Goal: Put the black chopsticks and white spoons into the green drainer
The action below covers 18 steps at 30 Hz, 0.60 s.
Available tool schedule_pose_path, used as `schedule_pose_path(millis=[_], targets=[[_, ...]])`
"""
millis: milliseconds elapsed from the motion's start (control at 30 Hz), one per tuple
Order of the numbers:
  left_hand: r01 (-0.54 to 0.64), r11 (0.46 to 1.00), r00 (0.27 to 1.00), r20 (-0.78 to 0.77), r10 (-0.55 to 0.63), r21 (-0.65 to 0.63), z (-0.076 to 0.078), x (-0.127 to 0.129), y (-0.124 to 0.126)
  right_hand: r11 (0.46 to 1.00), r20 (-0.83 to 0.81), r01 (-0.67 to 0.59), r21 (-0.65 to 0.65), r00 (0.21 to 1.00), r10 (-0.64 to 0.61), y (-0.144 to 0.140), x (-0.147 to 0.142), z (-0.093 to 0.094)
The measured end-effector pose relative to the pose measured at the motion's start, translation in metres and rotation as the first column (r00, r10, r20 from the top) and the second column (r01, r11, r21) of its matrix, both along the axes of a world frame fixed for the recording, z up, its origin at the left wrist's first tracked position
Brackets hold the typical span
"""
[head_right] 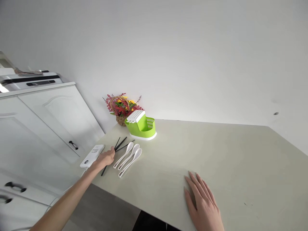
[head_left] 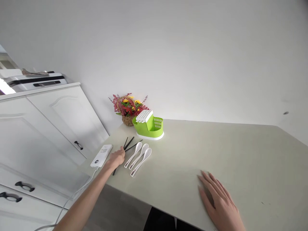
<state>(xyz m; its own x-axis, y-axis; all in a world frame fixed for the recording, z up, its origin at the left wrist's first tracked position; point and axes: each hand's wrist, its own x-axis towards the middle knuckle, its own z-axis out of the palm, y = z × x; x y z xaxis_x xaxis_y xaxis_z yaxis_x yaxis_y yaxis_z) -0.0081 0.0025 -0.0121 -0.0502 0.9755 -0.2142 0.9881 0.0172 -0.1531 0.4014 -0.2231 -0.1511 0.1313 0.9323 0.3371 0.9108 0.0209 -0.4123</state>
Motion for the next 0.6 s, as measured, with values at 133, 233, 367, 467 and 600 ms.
schedule_pose_path(millis=[133, 233, 367, 467, 600], targets=[[-0.046, 0.992, 0.996, 0.083, 0.036, 0.118, -0.012, -0.004, -0.01, 1.0, 0.013, -0.007, 0.01, 1.0, 0.007, -0.001, 0.002, -0.003], [-0.116, 0.968, 0.981, 0.176, 0.077, 0.221, -0.016, -0.006, -0.013, 1.0, 0.005, -0.002, 0.014, 1.0, 0.001, -0.002, 0.002, -0.005], [-0.218, 0.921, 0.888, 0.456, 0.05, 0.323, -0.005, 0.004, -0.021, 1.0, -0.072, -0.026, -0.005, 0.997, 0.025, 0.001, 0.002, 0.004], [-0.301, 0.921, 0.424, 0.9, -0.101, 0.245, 0.006, 0.036, -0.036, 0.989, -0.27, -0.137, -0.058, 0.956, 0.117, 0.014, -0.009, 0.039], [-0.029, 0.998, -0.048, 0.998, -0.051, 0.05, 0.007, 0.106, -0.062, 0.935, -0.533, -0.355, 0.006, 0.79, 0.304, 0.047, -0.046, 0.117]])
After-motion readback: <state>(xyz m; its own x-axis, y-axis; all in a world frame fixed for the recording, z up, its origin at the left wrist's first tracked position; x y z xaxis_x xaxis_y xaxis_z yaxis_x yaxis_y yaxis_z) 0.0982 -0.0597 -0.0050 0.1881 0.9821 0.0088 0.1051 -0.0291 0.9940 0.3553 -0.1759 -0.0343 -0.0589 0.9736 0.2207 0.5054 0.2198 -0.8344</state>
